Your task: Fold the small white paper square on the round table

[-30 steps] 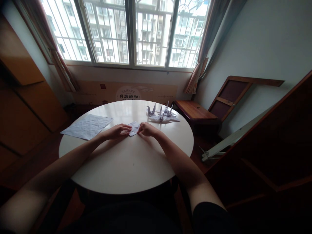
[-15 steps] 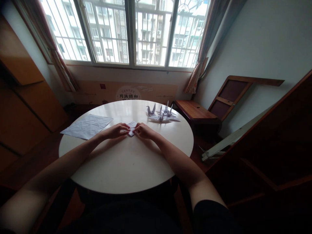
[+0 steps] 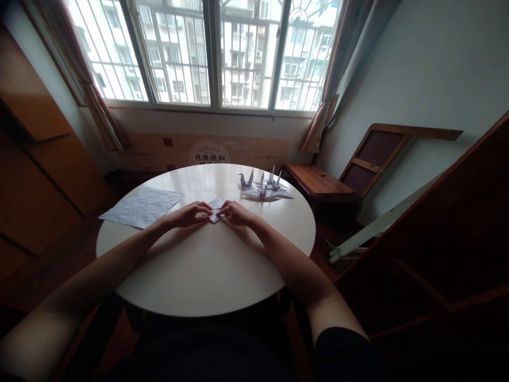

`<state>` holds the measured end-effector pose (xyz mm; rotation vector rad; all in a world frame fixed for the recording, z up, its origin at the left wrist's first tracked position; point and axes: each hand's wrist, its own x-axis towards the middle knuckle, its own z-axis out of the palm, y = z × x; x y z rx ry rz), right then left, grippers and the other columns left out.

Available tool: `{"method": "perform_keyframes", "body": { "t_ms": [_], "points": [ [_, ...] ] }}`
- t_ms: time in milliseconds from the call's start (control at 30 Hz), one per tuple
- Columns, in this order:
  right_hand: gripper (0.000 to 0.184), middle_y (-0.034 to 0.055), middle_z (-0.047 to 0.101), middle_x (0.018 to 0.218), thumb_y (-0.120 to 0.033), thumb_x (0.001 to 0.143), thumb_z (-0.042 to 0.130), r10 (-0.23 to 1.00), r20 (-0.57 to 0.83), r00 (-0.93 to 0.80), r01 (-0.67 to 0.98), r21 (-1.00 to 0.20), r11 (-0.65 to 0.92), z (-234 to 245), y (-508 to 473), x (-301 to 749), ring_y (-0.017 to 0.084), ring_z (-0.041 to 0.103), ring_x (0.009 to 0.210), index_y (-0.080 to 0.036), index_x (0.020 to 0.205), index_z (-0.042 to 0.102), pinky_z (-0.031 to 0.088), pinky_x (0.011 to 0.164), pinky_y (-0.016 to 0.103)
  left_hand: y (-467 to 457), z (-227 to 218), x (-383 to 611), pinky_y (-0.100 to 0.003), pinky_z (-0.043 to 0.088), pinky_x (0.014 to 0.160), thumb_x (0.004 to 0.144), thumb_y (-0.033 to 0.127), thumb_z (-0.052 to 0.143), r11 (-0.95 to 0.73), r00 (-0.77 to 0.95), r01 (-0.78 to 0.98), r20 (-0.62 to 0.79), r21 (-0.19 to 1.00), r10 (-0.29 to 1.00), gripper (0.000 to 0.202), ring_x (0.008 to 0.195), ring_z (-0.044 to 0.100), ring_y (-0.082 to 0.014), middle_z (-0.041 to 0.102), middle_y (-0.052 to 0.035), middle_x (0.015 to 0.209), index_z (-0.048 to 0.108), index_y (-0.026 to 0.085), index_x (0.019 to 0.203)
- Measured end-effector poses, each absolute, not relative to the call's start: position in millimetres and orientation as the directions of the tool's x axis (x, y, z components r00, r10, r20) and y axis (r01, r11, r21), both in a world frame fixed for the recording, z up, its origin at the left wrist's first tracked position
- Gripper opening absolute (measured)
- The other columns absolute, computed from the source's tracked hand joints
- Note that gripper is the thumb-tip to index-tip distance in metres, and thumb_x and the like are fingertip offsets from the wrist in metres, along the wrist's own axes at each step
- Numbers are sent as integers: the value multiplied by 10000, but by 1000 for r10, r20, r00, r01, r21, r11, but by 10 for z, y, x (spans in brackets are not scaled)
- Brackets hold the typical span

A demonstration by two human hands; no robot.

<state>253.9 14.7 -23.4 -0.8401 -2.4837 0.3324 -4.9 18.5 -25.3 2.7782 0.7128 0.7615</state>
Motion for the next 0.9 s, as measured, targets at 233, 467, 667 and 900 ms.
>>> {"method": "perform_keyframes", "body": {
  "t_ms": [233,467,667,900],
  "points": [
    [311,121,690,1042,-56,833,637,598,383,-704,492,-344,800,-189,112,2539,180,650,896,-211,1054,791,515,846,319,175,-247,-50,-326,538,872,935,413,600,-865,755,415,425,281,500,299,982,676,-228,700,-125,1101,752,195,1071],
    [247,124,658,1075,-123,850,674,596,404,-694,482,-353,802,-210,99,2547,180,652,889,-199,1059,783,529,837,334,169,-241,-47,-329,533,878,941,409,596,-870,761,404,424,281,490,301,985,674,-229,696,-129,1100,748,186,1075],
    [198,114,590,1192,-141,853,685,595,445,-669,464,-376,802,-252,94,2541,138,638,806,-217,1003,790,538,829,356,135,-201,-34,-340,533,873,931,410,608,-867,759,420,420,270,498,297,976,677,-237,702,-129,1085,752,188,1065],
    [205,112,639,1155,-177,873,675,592,462,-660,512,-299,805,-221,45,2512,216,627,982,-249,1026,789,500,923,413,158,-228,-32,-332,539,869,930,405,616,-872,756,398,436,284,487,282,969,683,-228,708,-124,1079,752,198,1066]
  ]
}}
